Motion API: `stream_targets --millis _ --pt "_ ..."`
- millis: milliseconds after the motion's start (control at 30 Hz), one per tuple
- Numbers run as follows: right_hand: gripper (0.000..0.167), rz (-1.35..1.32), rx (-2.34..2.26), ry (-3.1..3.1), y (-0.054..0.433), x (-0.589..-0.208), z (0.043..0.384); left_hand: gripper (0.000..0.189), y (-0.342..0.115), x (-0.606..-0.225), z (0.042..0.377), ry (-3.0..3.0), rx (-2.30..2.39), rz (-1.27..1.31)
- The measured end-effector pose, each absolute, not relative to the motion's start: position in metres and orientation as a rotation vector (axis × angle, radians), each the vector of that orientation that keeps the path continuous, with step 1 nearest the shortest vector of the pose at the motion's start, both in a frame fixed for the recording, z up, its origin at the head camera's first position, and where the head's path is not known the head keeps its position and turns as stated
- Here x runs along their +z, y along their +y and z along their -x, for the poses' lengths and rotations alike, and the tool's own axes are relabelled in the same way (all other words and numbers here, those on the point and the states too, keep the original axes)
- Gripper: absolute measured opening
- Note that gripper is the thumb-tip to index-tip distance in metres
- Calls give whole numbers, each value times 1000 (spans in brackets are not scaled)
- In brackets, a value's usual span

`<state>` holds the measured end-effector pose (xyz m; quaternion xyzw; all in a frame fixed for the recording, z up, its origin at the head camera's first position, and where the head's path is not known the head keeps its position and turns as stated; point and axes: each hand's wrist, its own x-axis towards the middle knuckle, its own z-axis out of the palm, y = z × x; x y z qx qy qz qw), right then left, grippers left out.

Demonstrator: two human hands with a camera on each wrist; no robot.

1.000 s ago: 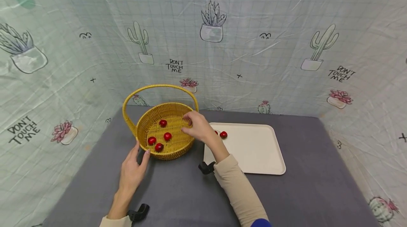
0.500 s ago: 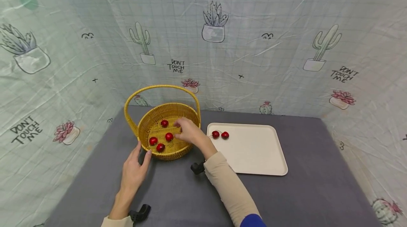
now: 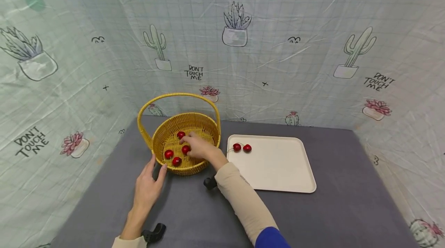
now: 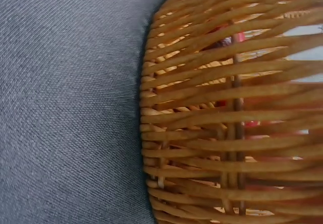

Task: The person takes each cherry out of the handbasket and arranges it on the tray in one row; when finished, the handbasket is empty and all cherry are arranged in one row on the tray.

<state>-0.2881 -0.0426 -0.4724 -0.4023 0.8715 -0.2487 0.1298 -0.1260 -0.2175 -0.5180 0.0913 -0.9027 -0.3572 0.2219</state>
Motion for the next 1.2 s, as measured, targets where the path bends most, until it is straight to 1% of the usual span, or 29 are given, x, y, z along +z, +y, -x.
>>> stream_targets --millis 167,433,700,933,1200 --pt "43 1261 -649 2509 -46 -478 289 71 -217 -518 126 -2501 -990 -258" --pt "43 1274 -578 2515 -48 -476 289 70 -217 -518 126 -2498 -985 -261" --pt "42 1211 -553 2526 -48 -478 290 70 -217 -518 126 -2498 -992 -269" --pt "46 1169 -515 2545 -50 -479 289 71 -217 -518 125 -2512 -998 -282" --pt "37 1125 -498 2610 -50 -475 287 71 -217 -517 124 -2518 -1003 -282"
